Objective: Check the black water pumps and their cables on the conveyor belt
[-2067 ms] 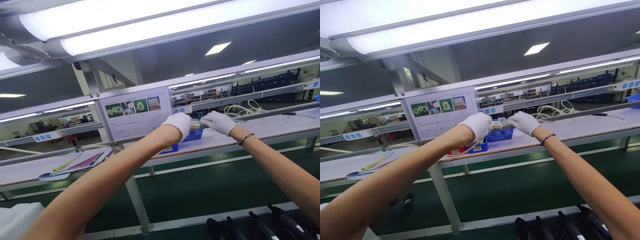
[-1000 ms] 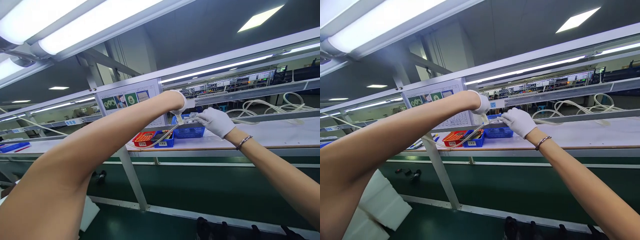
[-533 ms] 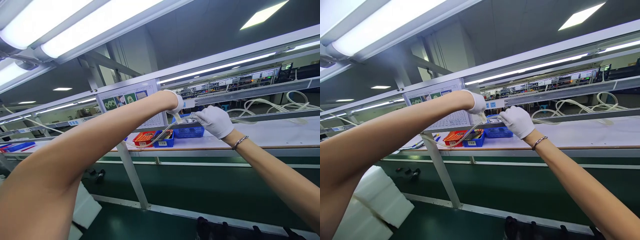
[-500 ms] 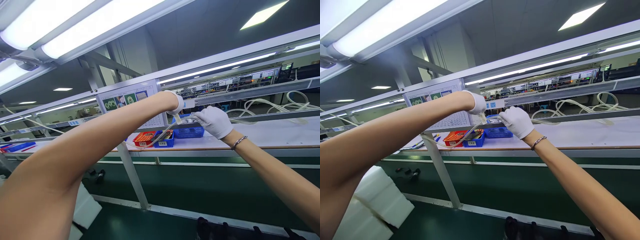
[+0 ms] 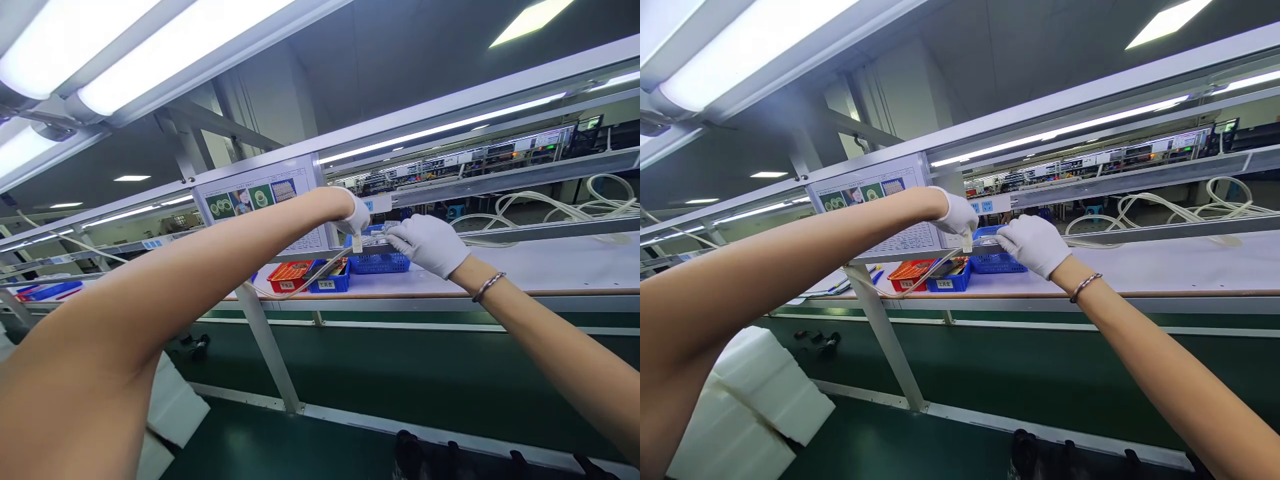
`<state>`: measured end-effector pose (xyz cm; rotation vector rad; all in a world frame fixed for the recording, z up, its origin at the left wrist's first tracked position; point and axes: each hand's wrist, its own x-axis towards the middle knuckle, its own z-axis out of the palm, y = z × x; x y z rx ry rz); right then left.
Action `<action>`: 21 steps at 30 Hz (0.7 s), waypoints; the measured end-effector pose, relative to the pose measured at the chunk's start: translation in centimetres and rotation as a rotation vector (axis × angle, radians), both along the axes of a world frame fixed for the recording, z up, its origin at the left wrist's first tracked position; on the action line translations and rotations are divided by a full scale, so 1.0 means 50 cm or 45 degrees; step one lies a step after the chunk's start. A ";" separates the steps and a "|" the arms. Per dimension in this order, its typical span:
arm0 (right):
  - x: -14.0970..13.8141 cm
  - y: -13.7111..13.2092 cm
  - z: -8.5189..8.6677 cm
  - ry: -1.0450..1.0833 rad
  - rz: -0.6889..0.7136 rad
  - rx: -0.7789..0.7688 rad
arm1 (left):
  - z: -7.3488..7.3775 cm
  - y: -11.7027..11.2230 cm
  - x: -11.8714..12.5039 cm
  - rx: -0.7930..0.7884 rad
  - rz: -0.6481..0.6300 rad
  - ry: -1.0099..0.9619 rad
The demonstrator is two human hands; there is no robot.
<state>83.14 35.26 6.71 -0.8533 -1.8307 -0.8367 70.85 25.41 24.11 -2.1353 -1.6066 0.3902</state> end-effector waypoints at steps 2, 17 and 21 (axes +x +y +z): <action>0.002 -0.010 0.003 -0.019 0.000 -0.051 | 0.005 -0.004 -0.014 -0.115 -0.029 0.283; -0.051 -0.090 0.067 0.153 0.246 -0.551 | -0.045 -0.029 -0.110 0.072 -0.189 -0.162; -0.070 -0.082 0.078 0.106 0.296 -0.589 | -0.076 -0.043 -0.131 0.328 -0.319 -0.312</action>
